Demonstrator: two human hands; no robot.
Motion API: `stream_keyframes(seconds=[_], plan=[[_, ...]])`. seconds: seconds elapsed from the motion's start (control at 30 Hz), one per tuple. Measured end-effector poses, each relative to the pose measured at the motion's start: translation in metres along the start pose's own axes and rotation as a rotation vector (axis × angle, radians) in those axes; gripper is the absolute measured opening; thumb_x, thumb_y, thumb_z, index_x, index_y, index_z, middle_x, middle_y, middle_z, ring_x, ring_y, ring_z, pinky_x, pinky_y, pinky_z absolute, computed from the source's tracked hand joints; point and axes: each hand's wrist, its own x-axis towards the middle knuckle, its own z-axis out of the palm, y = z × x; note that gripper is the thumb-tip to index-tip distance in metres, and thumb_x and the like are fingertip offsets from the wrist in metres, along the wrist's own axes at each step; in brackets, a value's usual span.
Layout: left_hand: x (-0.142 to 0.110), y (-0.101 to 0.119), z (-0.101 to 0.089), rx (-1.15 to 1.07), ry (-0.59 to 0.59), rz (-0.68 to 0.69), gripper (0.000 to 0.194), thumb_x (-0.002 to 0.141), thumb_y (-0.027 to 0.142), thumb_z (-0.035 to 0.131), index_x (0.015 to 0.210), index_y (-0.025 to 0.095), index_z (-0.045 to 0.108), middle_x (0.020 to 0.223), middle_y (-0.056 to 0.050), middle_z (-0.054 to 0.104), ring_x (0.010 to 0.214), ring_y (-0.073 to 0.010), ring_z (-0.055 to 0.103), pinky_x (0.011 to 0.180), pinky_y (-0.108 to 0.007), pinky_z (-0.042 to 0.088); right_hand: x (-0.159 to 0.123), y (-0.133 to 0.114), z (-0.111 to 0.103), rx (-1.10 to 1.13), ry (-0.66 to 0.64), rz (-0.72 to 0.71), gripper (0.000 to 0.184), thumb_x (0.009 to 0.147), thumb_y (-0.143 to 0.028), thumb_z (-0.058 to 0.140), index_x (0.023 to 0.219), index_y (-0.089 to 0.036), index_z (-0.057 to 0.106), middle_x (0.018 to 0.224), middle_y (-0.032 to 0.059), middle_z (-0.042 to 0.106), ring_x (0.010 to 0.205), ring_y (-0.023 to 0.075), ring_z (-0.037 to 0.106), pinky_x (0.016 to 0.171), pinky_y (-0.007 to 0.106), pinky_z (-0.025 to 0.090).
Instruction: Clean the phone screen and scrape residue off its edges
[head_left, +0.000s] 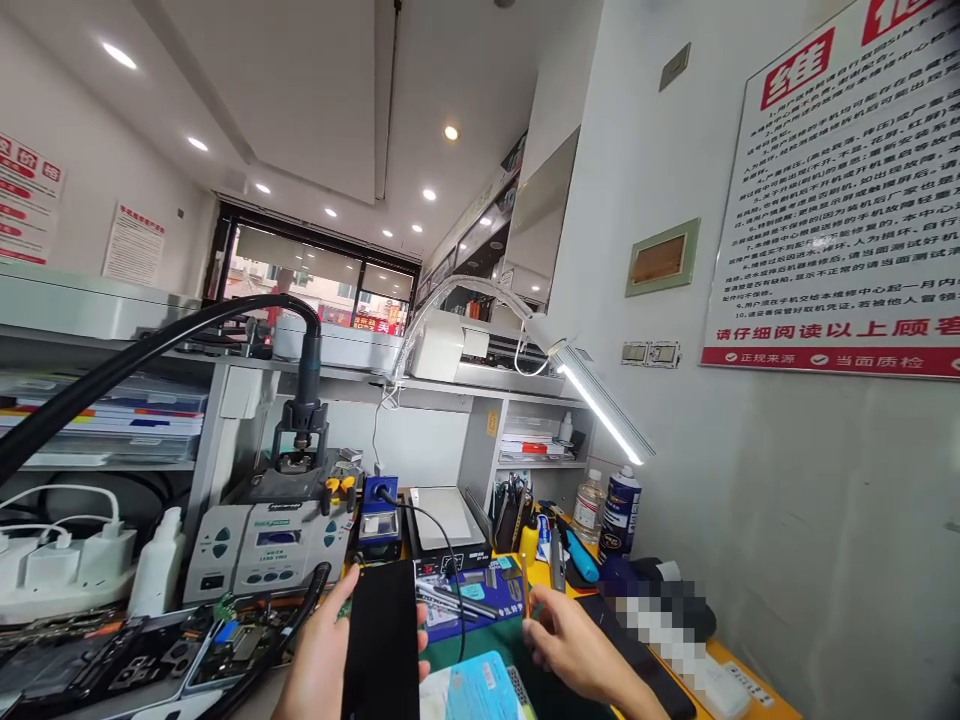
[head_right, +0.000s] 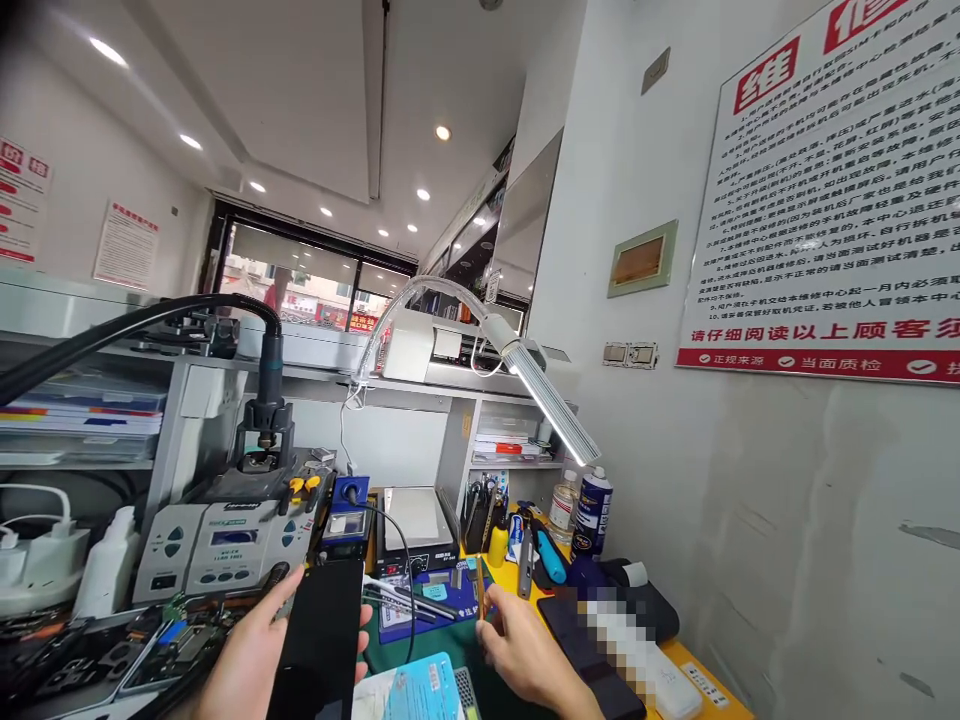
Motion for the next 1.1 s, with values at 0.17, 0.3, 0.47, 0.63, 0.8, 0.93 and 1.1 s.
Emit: stream_keyframes(seconds=[0.17,0.3,0.47,0.63,0.8,0.93,1.1], plan=[[-0.002,-0.006,0.008,-0.020,0.033,-0.059,0.057,0.091,0.057,0.059,0.097,0.001,0.071,0.084,-0.021,0.072,0.072,-0.0308,0.069,0.069,-0.044,0.060,0.025,-0.054,-0.012,0.596,-0.110,-0.037,0.045,0.081,-0.057,0.068,0.099,-0.023,0.046,0.094,0.0073,0.071,0.083,0.0224,0.074,0.080,0.040,0.059],[0.000,-0.005,0.010,-0.050,-0.002,-0.068,0.057,0.095,0.055,0.051,0.097,0.002,0.071,0.088,-0.020,0.072,0.068,-0.0290,0.068,0.068,-0.043,0.059,0.039,-0.093,0.009,0.886,-0.233,-0.034,0.045,0.075,-0.037,0.083,0.100,-0.020,0.050,0.096,0.0079,0.073,0.084,0.0222,0.076,0.083,0.039,0.058],[0.006,-0.004,0.002,-0.088,-0.015,-0.091,0.062,0.095,0.056,0.050,0.111,-0.001,0.070,0.091,-0.022,0.073,0.075,-0.0317,0.069,0.075,-0.047,0.059,0.045,-0.097,0.050,1.088,-0.280,-0.001,0.042,0.072,-0.027,0.088,0.098,-0.017,0.056,0.091,0.0081,0.075,0.080,0.0227,0.077,0.077,0.036,0.059],[0.003,-0.007,0.000,-0.038,0.041,-0.117,0.065,0.092,0.059,0.054,0.117,0.000,0.069,0.106,-0.026,0.073,0.087,-0.0361,0.071,0.082,-0.051,0.059,0.040,-0.085,0.060,1.188,-0.195,0.038,0.040,0.071,-0.021,0.090,0.096,-0.017,0.059,0.086,0.0055,0.076,0.075,0.0189,0.075,0.076,0.033,0.059],[0.003,-0.010,0.002,-0.021,0.065,-0.158,0.069,0.090,0.062,0.051,0.113,0.001,0.072,0.105,-0.026,0.073,0.080,-0.0365,0.072,0.077,-0.049,0.060,0.034,-0.083,0.061,1.226,-0.205,0.088,0.037,0.073,-0.018,0.089,0.099,-0.015,0.063,0.085,0.0047,0.075,0.074,0.0163,0.074,0.072,0.028,0.057],[0.007,-0.013,-0.001,-0.028,0.048,-0.201,0.071,0.089,0.064,0.048,0.118,0.003,0.071,0.107,-0.025,0.073,0.084,-0.0388,0.071,0.082,-0.053,0.059,0.034,-0.081,0.063,1.238,-0.237,0.109,0.035,0.074,-0.018,0.087,0.098,-0.014,0.063,0.087,0.0062,0.076,0.074,0.0174,0.074,0.069,0.028,0.057],[0.009,-0.013,-0.002,-0.042,0.057,-0.226,0.072,0.090,0.062,0.045,0.118,0.002,0.071,0.105,-0.025,0.073,0.092,-0.0413,0.071,0.091,-0.057,0.056,0.033,-0.078,0.063,1.245,-0.261,0.105,0.033,0.075,-0.017,0.086,0.097,-0.014,0.062,0.086,0.0077,0.077,0.074,0.0178,0.074,0.070,0.030,0.057]])
